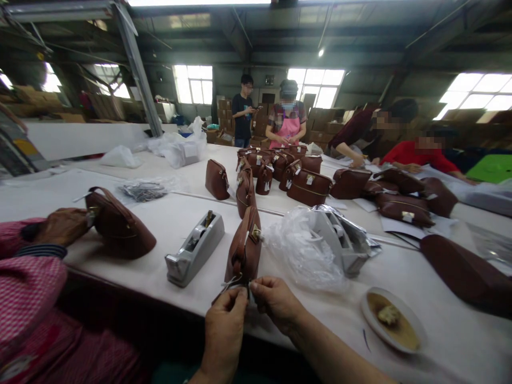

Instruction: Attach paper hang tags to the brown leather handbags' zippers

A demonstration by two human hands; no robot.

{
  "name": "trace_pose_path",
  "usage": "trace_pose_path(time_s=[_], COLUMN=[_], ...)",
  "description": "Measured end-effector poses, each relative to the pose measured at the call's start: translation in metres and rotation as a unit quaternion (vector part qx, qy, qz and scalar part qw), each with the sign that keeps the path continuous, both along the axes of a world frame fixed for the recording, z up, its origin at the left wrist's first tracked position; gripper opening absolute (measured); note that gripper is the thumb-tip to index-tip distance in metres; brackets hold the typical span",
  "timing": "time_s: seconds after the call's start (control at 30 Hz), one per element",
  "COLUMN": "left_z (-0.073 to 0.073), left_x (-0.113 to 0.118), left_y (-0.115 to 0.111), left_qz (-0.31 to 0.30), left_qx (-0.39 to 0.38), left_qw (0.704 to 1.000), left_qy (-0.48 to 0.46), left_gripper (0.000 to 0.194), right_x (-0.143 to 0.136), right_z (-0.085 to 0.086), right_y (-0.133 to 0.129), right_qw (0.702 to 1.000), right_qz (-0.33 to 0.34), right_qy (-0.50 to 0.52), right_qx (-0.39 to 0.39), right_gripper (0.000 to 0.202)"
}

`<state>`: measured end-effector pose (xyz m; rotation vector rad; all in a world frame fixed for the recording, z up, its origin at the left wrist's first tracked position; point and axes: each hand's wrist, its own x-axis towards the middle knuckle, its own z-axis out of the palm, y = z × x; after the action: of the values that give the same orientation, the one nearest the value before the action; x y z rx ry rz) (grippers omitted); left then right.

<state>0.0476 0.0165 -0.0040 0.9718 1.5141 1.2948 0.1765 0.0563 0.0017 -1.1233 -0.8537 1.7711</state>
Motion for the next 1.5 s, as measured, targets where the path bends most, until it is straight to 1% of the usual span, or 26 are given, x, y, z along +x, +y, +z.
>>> trace_pose_path(time_s=[0.07,0.13,0.17,0.23,0.3,0.37,0.43,0.5,0.57,0.67,0.7,0.77,0.87,1.0,1.07,1.13,1.2,1.3,1.37,1.43,1.5], left_z=[0.007,0.013,0.014,0.015,0.013,0.01,0.009,0.008,0.007,0.007,0.007,0.009,0.011,0.011,0.01,0.011,0.011,0.01,0.008,0.006,0.006], left_x=[0.0,-0.001,-0.001,-0.001,-0.002,-0.004,-0.007,-0.009,-0.01,-0.008,-0.007,-0.004,-0.003,-0.004,-0.005,-0.005,-0.004,-0.003,-0.003,-0.004,-0.005], left_y=[-0.001,-0.001,0.0,0.0,0.001,0.0,-0.002,-0.005,-0.008,-0.011,-0.011,-0.011,-0.007,-0.004,-0.004,-0.004,-0.004,-0.003,-0.002,-0.002,-0.002], left_qz=[-0.003,0.0,-0.002,-0.019,-0.038,-0.05,-0.069,-0.094,-0.086,-0.055,-0.061,-0.081,-0.074,-0.071,-0.061,-0.051,-0.044,-0.043,-0.047,-0.052,-0.05], left_qx=[0.027,0.085,0.126,0.212,0.272,0.307,0.32,0.305,0.266,0.168,0.131,0.074,0.042,0.049,0.058,0.067,0.08,0.107,0.119,0.126,0.134], left_qw=[0.997,0.984,0.972,0.94,0.905,0.877,0.866,0.879,0.911,0.964,0.975,0.985,0.984,0.977,0.973,0.968,0.964,0.956,0.951,0.948,0.944], left_qy=[0.074,0.158,0.197,0.266,0.326,0.367,0.378,0.354,0.303,0.199,0.167,0.131,0.154,0.197,0.216,0.236,0.251,0.27,0.28,0.289,0.298], left_gripper=[0.027,0.021,0.019,0.019,0.018,0.015,0.018,0.023,0.023,0.026,0.029,0.033,0.034,0.03,0.028,0.027,0.026,0.027,0.028,0.028,0.028], right_x=[-0.001,-0.002,-0.003,-0.004,-0.004,-0.004,-0.003,-0.002,-0.001,-0.001,-0.002,-0.003,-0.003,0.001,0.005,0.008,0.008,0.004,-0.001,-0.006,-0.01], right_z=[0.003,0.005,0.006,0.005,0.001,-0.003,-0.006,-0.008,-0.008,-0.007,-0.007,-0.007,-0.006,-0.004,0.0,0.004,0.011,0.021,0.027,0.029,0.029], right_y=[0.0,0.0,0.0,0.0,0.0,0.0,0.0,0.001,0.002,0.003,0.003,0.004,0.003,0.001,0.0,-0.001,-0.003,-0.005,-0.006,-0.005,-0.004], right_qw=[1.0,0.998,0.998,0.998,0.999,1.0,0.999,0.997,0.996,0.995,0.996,0.997,0.997,0.996,0.997,1.0,0.997,0.976,0.957,0.947,0.95], right_qz=[-0.004,-0.01,-0.009,0.003,0.015,0.021,0.027,0.041,0.054,0.048,0.042,0.028,0.021,0.056,0.05,0.025,-0.004,-0.041,-0.045,-0.042,-0.04], right_qy=[-0.029,-0.052,-0.058,-0.056,-0.041,-0.012,0.027,0.056,0.066,0.065,0.064,0.062,0.06,0.068,0.048,-0.001,-0.076,-0.2,-0.264,-0.293,-0.283], right_qx=[0.008,0.014,0.016,0.02,0.02,0.012,-0.003,-0.02,-0.039,-0.055,-0.054,-0.049,-0.041,-0.026,-0.016,-0.001,0.021,0.072,0.109,0.126,0.129], right_gripper=[0.042,0.041,0.041,0.04,0.04,0.041,0.042,0.044,0.046,0.047,0.047,0.046,0.045,0.044,0.046,0.048,0.046,0.038,0.03,0.021,0.015])
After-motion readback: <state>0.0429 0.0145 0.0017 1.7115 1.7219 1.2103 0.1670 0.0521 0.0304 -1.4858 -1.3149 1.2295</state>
